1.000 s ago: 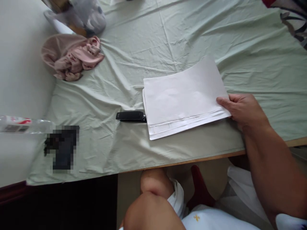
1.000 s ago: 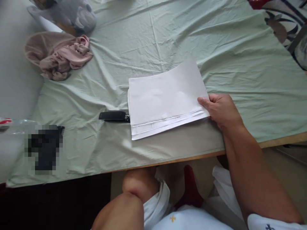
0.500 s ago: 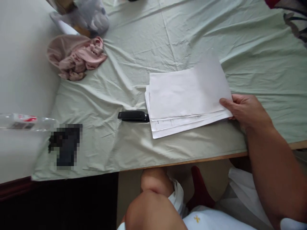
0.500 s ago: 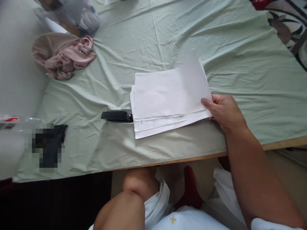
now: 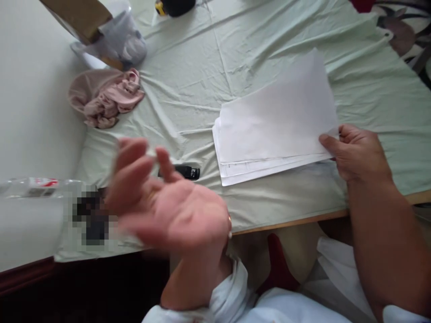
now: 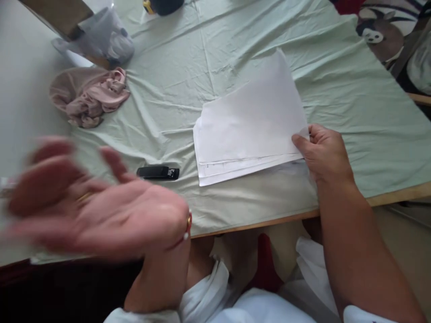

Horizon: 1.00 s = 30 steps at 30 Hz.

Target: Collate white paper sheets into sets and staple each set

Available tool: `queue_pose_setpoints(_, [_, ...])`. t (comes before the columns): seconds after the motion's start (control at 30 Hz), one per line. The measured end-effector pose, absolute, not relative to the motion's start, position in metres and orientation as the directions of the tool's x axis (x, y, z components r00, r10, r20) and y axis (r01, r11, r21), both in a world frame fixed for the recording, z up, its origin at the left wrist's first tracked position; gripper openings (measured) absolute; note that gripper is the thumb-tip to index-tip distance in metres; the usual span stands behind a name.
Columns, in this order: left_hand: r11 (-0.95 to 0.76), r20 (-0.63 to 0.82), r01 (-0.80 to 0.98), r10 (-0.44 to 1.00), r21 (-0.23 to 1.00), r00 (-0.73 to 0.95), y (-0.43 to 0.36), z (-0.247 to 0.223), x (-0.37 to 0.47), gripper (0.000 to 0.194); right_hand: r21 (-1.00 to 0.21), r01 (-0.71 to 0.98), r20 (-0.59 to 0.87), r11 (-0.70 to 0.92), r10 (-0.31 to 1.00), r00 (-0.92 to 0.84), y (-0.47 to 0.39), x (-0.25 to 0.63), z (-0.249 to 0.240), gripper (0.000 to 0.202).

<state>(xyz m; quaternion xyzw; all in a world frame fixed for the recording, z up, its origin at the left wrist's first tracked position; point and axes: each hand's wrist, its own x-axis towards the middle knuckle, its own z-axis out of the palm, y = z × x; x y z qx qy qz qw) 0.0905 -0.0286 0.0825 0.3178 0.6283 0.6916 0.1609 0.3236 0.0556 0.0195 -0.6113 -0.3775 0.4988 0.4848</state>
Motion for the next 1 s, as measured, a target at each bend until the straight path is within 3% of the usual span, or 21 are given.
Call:
queue_pose_setpoints(0.07, [-0.261,0.254,0.127,0.538,0.957,-0.804,-0.010,0.061,0.079,0.034,-0.968,-0.116,-0.246,-0.222,0.931,0.271,0.056,0.326,0.023,0.014])
queue_pose_setpoints(0.17, [-0.081,-0.096,-0.184,0.618,0.980,-0.780,0.014,0.027,0.058,0.014,-0.956,-0.192,-0.274,-0.220,0.905,0.325,0.059,0.331,0.026,0.016])
queue_pose_setpoints(0.23, [0.002,-0.225,-0.290,0.636,0.957,-0.738,0.021,0.011,0.053,0.015,-0.949,-0.222,-0.295,-0.223,0.877,0.380,0.062,0.336,0.026,0.016])
queue_pose_setpoints(0.37, [0.087,-0.307,-0.345,0.687,0.935,-0.659,0.022,0.003,0.060,0.032,-0.939,-0.234,-0.336,-0.251,0.811,0.479,0.066,0.346,0.025,0.025])
queue_pose_setpoints(0.47, [0.197,-0.375,-0.371,0.776,0.908,-0.507,0.020,0.007,0.064,0.036,-0.941,-0.212,-0.335,-0.264,0.814,0.474,0.068,0.349,0.023,0.028])
queue_pose_setpoints(0.57, [0.256,-0.381,-0.323,0.823,0.911,-0.422,0.020,0.009,0.062,0.031,-0.946,-0.216,-0.316,-0.241,0.828,0.464,0.068,0.348,0.021,0.032])
queue_pose_setpoints(0.73, [0.200,-0.299,-0.237,0.797,0.951,-0.525,0.018,0.009,0.056,0.045,-0.957,-0.232,-0.263,-0.174,0.860,0.437,0.065,0.346,0.016,0.039])
queue_pose_setpoints(0.87, [0.160,-0.283,-0.271,0.814,0.949,-0.507,0.017,0.005,0.053,0.054,-0.961,-0.235,-0.233,-0.146,0.884,0.404,0.065,0.348,0.011,0.038])
queue_pose_setpoints(1.0, [0.108,-0.270,-0.351,0.848,0.930,-0.455,0.021,0.000,0.047,0.045,-0.959,-0.234,-0.237,-0.160,0.904,0.355,0.065,0.351,0.009,0.034])
